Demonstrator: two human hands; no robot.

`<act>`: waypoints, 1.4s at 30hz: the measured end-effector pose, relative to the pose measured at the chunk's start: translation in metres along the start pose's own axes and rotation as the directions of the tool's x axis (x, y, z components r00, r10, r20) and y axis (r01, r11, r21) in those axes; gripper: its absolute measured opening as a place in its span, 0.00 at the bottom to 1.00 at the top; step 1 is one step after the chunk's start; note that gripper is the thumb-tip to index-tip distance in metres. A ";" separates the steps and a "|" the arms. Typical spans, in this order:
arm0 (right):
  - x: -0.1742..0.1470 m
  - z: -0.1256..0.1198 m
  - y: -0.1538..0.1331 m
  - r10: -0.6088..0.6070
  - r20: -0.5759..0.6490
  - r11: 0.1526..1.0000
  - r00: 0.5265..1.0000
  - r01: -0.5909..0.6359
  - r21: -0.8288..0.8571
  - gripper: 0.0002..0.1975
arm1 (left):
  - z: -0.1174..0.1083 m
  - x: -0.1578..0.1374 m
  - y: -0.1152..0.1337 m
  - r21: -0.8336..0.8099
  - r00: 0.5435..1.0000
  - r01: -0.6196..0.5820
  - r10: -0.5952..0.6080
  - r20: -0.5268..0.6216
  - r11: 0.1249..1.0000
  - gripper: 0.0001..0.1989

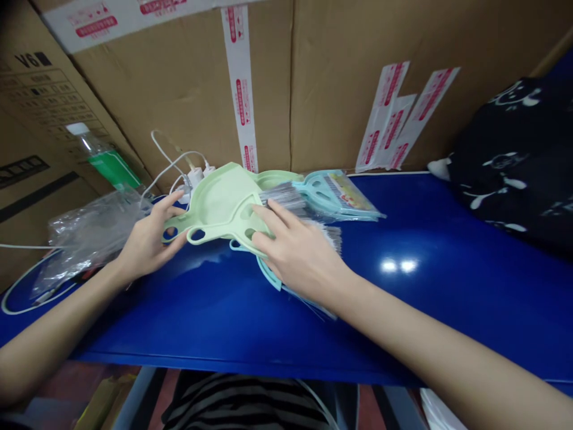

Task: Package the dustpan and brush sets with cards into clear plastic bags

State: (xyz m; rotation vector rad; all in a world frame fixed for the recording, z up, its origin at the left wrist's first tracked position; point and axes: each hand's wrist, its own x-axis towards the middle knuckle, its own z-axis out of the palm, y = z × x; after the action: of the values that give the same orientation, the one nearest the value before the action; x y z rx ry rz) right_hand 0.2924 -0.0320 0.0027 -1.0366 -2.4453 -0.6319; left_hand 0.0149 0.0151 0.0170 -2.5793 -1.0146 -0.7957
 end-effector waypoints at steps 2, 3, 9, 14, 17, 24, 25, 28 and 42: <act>0.000 -0.005 -0.003 0.031 0.007 0.998 0.999 -0.031 -0.060 0.09 | 0.001 0.005 -0.003 0.016 1.000 0.019 -0.019 0.003 1.000 0.26; 0.000 -0.008 -0.005 0.043 0.000 0.995 0.999 -0.043 -0.088 0.09 | 0.002 0.008 -0.005 0.022 1.000 0.026 -0.026 0.007 0.999 0.26; -0.001 -0.021 -0.017 0.105 -0.041 0.981 0.994 -0.110 -0.157 0.10 | 0.016 0.046 -0.011 0.046 0.999 0.008 -0.009 0.032 0.999 0.27; -0.003 -0.023 -0.019 0.155 -0.028 0.968 0.988 -0.157 -0.198 0.11 | 0.040 0.095 -0.007 -0.013 0.997 -0.045 0.046 0.064 0.999 0.26; -0.002 -0.023 -0.018 0.190 0.037 0.960 0.981 -0.178 -0.216 0.12 | 0.055 0.123 0.002 -0.112 0.988 -0.114 0.124 0.089 0.987 0.25; 0.002 -0.023 -0.017 0.307 0.167 0.932 0.937 -0.260 -0.252 0.13 | 0.091 0.169 0.026 -0.295 0.958 -0.167 0.225 0.178 0.941 0.22; 0.002 -0.022 -0.017 0.325 0.183 0.929 0.928 -0.278 -0.244 0.13 | 0.095 0.172 0.028 -0.299 0.958 -0.163 0.223 0.178 0.940 0.21; 0.003 -0.020 -0.017 0.376 0.228 0.918 0.898 -0.328 -0.225 0.15 | 0.099 0.178 0.026 -0.296 0.963 -0.146 0.203 0.175 0.944 0.21; 0.004 -0.015 -0.018 0.329 0.285 0.931 0.900 -0.258 -0.259 0.13 | 0.042 0.147 -0.054 -0.159 0.954 -0.001 0.049 0.294 0.987 0.22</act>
State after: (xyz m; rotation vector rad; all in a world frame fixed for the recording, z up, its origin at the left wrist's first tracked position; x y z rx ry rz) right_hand 0.2792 -0.0491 0.0122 -1.6839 -2.4448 -0.6779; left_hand 0.0829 0.1525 0.0695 -2.9067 -1.0327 -0.5067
